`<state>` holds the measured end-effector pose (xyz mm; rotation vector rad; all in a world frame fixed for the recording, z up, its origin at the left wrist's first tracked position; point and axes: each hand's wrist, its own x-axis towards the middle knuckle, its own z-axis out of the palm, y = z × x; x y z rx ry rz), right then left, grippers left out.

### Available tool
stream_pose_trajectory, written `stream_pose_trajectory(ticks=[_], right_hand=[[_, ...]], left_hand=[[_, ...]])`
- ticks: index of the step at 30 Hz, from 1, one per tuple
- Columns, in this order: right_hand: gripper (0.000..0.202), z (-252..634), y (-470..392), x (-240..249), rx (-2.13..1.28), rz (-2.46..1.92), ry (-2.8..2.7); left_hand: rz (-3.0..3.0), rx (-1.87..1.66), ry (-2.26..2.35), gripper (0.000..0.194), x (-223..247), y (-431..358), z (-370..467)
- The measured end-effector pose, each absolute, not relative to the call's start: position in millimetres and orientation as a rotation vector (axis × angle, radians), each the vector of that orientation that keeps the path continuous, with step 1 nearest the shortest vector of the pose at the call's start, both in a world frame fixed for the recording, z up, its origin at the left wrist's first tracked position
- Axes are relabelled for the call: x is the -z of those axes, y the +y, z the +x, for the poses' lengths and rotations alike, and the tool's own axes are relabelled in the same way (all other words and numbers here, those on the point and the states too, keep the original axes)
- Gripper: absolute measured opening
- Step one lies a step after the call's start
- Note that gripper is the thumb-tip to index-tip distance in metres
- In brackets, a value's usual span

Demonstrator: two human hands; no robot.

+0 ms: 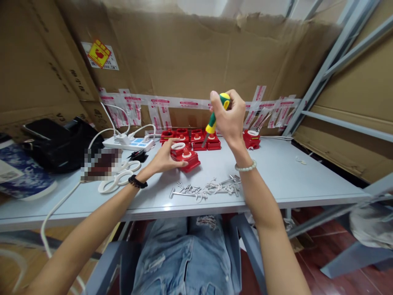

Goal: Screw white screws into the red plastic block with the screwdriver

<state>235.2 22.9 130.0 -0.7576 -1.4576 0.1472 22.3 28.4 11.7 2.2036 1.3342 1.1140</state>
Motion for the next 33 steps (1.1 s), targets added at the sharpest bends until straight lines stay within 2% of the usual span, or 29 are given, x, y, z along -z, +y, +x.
stream_pose_trajectory(ticks=[3, 8, 17, 25, 33], right_hand=[[0.032, 244, 28, -124, -0.251, -0.837, -1.359], [0.039, 244, 28, -105, -0.396, -1.02, -1.636], [0.048, 228, 24, -89, -0.743, -1.296, -2.009], [0.052, 245, 32, -83, -1.044, -1.079, -2.008], [0.053, 250, 32, -81, -1.096, -0.943, -1.963]], left_hand=[[2.015, -1.234, 1.207, 0.071, -16, 34, 19], [1.854, -1.362, 1.054, 0.066, -15, 44, 15], [2.669, -1.684, 1.02, 0.091, -26, 32, 13], [2.858, -1.643, 1.025, 0.086, -25, 33, 11], [2.832, -1.825, 0.938, 0.099, -23, 34, 11]])
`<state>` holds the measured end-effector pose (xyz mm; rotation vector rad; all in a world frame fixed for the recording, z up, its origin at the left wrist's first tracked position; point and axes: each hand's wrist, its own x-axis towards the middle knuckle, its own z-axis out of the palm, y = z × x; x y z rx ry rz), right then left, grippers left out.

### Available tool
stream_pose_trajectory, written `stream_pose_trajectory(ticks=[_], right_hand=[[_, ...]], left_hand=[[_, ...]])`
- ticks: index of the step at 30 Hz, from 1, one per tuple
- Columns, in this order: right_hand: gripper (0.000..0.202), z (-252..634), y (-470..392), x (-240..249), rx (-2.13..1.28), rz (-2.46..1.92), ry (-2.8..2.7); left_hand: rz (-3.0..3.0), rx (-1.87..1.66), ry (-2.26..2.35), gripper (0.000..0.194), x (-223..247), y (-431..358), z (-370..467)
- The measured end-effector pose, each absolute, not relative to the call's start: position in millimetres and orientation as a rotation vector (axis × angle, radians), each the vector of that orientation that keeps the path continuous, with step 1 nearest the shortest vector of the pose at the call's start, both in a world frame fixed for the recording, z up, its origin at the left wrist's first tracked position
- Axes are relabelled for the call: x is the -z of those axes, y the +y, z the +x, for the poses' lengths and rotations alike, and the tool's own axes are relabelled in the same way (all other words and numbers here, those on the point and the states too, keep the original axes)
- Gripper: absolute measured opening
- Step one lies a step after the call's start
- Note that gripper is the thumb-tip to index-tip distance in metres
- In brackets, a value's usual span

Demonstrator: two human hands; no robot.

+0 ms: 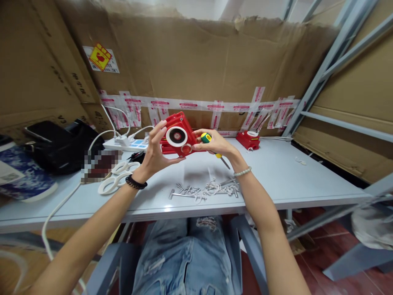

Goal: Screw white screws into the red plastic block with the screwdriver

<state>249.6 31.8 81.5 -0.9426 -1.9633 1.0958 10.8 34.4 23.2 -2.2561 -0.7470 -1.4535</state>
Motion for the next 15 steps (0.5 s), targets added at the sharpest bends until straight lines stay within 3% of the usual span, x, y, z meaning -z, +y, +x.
stream_pose_trajectory(ticks=[6, 9, 15], right_hand=[[0.043, 246, 29, -82, -1.068, -1.084, -1.954], [0.047, 243, 33, -76, -0.993, -1.091, -1.934], [0.045, 222, 35, -55, -0.421, -0.975, -1.921]], left_hand=[[-2.38, 1.404, -0.776, 0.103, -28, 30, 12], [-2.402, 1.5, -0.85, 0.107, -27, 30, 13], [-2.474, 2.014, -1.206, 0.101, -17, 33, 23]])
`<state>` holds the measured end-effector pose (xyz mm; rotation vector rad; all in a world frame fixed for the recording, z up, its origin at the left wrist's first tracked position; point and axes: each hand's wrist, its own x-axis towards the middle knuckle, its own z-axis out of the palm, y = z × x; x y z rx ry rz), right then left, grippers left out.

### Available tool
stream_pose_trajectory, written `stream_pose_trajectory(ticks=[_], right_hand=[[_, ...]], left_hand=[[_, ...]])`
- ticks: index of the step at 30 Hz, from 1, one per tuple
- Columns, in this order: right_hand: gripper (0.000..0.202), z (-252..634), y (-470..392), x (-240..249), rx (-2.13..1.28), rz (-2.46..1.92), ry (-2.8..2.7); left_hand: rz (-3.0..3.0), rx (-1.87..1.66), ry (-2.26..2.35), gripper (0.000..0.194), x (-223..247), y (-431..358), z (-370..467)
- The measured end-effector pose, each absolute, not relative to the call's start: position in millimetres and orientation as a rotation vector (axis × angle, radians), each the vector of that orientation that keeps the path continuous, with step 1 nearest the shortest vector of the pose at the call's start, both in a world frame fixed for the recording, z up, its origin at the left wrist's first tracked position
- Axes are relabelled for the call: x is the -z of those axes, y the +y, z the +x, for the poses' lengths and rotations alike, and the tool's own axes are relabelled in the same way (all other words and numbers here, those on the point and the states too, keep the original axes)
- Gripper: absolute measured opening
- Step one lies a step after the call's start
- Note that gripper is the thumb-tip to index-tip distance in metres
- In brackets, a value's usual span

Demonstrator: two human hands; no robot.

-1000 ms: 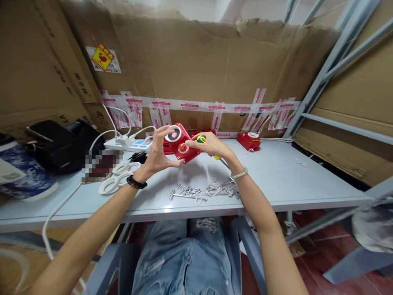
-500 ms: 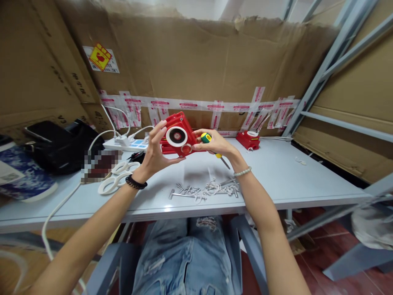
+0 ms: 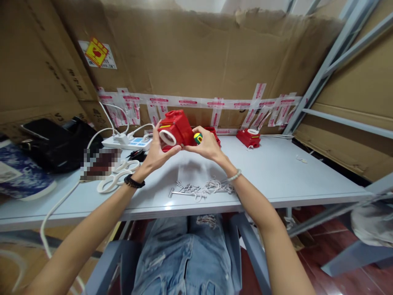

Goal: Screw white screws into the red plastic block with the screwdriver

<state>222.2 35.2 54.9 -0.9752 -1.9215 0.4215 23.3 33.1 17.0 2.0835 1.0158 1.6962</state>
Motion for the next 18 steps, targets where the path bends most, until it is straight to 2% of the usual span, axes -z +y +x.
stream_pose_trajectory(ticks=[5, 11, 14, 18], right_hand=[[0.043, 207, 23, -50, -0.34, -0.927, -2.012], [0.038, 227, 22, -69, -0.323, -0.871, -1.947], [0.02, 239, 25, -76, -0.246, -0.954, -1.847], [0.014, 247, 27, -81, -0.13, -1.019, -1.788]], left_hand=[[1.857, -1.785, 1.128, 0.088, -17, 32, 27], [2.106, -1.752, 1.147, 0.079, -29, 32, 11], [2.278, -1.627, 1.179, 0.079, -36, 32, 0], [2.5, -1.304, 1.139, 0.077, -39, 27, -9]])
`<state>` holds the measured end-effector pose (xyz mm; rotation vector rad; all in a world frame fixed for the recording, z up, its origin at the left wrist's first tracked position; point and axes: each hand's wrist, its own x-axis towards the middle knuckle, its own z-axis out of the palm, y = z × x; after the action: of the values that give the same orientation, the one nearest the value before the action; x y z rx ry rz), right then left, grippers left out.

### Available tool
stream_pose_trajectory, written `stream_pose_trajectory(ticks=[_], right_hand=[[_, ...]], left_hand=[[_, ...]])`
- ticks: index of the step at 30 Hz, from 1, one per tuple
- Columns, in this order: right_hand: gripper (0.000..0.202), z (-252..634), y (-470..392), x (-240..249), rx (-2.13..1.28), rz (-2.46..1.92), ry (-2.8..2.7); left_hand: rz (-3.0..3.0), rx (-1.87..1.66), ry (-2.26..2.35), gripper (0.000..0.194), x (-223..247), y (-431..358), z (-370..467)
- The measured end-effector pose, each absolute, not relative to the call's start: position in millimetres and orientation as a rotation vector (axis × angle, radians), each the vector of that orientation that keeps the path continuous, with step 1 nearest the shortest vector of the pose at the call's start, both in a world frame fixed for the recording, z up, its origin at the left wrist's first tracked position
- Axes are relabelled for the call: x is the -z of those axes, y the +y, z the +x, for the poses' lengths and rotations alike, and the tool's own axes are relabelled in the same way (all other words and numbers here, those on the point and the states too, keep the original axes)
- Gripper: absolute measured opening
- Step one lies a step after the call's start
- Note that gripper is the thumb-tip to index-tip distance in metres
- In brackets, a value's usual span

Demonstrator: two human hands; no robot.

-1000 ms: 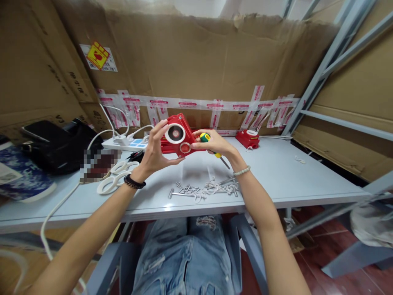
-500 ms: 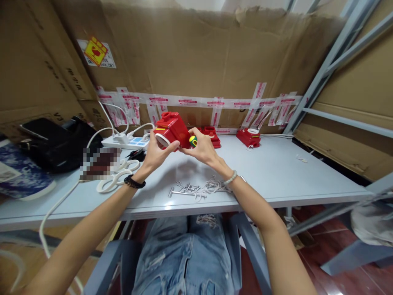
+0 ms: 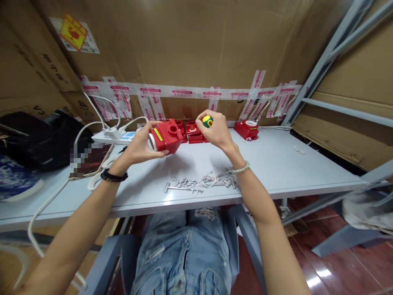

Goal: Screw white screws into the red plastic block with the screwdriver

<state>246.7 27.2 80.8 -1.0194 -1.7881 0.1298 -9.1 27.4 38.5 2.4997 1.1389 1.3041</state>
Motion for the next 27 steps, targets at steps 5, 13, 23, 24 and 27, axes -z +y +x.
stream_pose_trajectory(ticks=[5, 13, 23, 24, 27], right_hand=[[0.013, 256, 18, -86, -0.215, -1.171, -2.042], [0.016, 294, -17, -80, -0.429, -1.635, -2.686], [0.024, 326, -21, -58, -0.561, -1.649, -2.734], [0.023, 324, -21, -58, -0.553, -1.658, -2.75], [0.02, 321, -20, -58, -0.477, -1.673, -2.773]], left_hand=[[2.598, -1.037, 1.132, 0.08, -38, 20, -7], [2.647, -0.886, 1.206, 0.077, -45, 16, -4], [2.645, -0.892, 1.179, 0.077, -43, 17, -4], [2.641, -0.896, 1.18, 0.077, -43, 17, -4], [2.636, -0.895, 1.198, 0.077, -43, 16, -3]])
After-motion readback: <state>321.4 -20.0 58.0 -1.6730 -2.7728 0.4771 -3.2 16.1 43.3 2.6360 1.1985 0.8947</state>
